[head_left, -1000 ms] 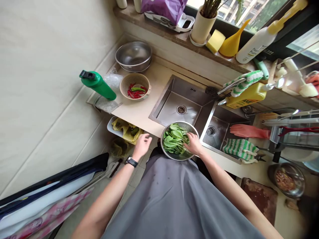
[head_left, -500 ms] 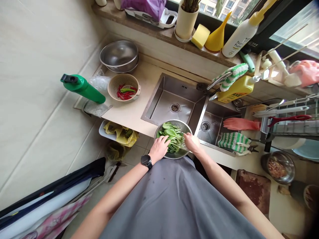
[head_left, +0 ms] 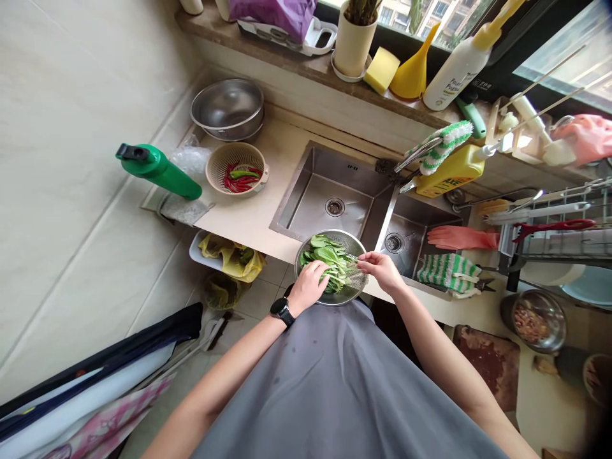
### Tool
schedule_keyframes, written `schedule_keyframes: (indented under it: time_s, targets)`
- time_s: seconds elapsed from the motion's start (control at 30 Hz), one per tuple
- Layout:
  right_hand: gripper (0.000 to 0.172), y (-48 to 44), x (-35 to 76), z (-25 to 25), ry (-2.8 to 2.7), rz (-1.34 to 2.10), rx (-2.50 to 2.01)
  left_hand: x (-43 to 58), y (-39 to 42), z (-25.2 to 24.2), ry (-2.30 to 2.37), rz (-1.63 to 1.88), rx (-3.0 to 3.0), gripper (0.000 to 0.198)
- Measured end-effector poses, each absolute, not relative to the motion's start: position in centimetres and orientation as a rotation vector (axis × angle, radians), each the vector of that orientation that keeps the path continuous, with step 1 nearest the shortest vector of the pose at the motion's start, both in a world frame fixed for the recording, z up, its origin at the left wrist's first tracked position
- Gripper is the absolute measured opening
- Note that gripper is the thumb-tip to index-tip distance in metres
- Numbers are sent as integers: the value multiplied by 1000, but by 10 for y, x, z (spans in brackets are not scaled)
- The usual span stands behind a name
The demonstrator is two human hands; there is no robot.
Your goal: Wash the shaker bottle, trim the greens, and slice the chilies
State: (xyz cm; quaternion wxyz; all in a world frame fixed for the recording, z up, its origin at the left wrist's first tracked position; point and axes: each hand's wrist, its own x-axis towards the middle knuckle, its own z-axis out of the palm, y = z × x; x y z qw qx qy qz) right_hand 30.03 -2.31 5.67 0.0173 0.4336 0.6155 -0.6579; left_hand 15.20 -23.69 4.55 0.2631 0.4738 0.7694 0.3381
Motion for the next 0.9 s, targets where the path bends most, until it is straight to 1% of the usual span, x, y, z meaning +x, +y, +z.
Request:
schedule_keyframes:
  time_s: [0.07, 0.13, 0.2, 0.27, 0.3, 0.33, 0.4, 0.47, 0.5, 0.57, 0.6, 0.67, 0.77, 0.83, 0.9]
  targets:
    - [39, -37, 297, 57, 1735, -2237, 1336, 156, -228, 47, 1958, 1089, 1067, 24]
    - [40, -55, 292, 56, 1668, -2324, 1310, 159, -219, 47, 1841, 1205, 844, 26]
    - [40, -71, 288, 55, 1681, -2346, 1212, 159, -214, 47, 1763, 1267, 712, 25]
    - [37, -75, 286, 55, 1806, -2245, 1094, 154, -212, 48, 1784, 1276, 699, 21]
    - [34, -73, 287, 56, 1931, -2111, 1085, 150, -212, 49, 1845, 1261, 733, 20]
    - [29, -68, 288, 56, 2091, -1908, 1115, 145, -212, 49, 1930, 1228, 795, 19]
    - [22, -56, 288, 55, 2399, -1321, 1193, 136, -212, 49, 2104, 1090, 1001, 20]
    - [23, -47, 283, 52, 2528, -751, 1112, 128, -209, 49, 2185, 842, 1271, 20]
    - [25, -45, 279, 50, 2525, -561, 1018, 126, -207, 48, 2182, 696, 1391, 18]
    - [28, -46, 269, 46, 2470, -366, 842, 126, -202, 47, 2150, 456, 1552, 12]
    - [29, -47, 265, 45, 2445, -326, 789, 127, -200, 47, 2141, 389, 1597, 15]
    - [29, -49, 261, 48, 2418, -297, 758, 129, -201, 47, 2155, 380, 1630, 23]
    - [25, -41, 271, 64, 2433, -330, 878, 133, -210, 48, 2175, 546, 1559, 22]
    - [21, -31, 285, 78, 2453, -466, 1023, 136, -217, 49, 2153, 677, 1443, 22]
    - [17, -21, 298, 90, 2442, -760, 1116, 141, -221, 49, 2084, 816, 1277, 21]
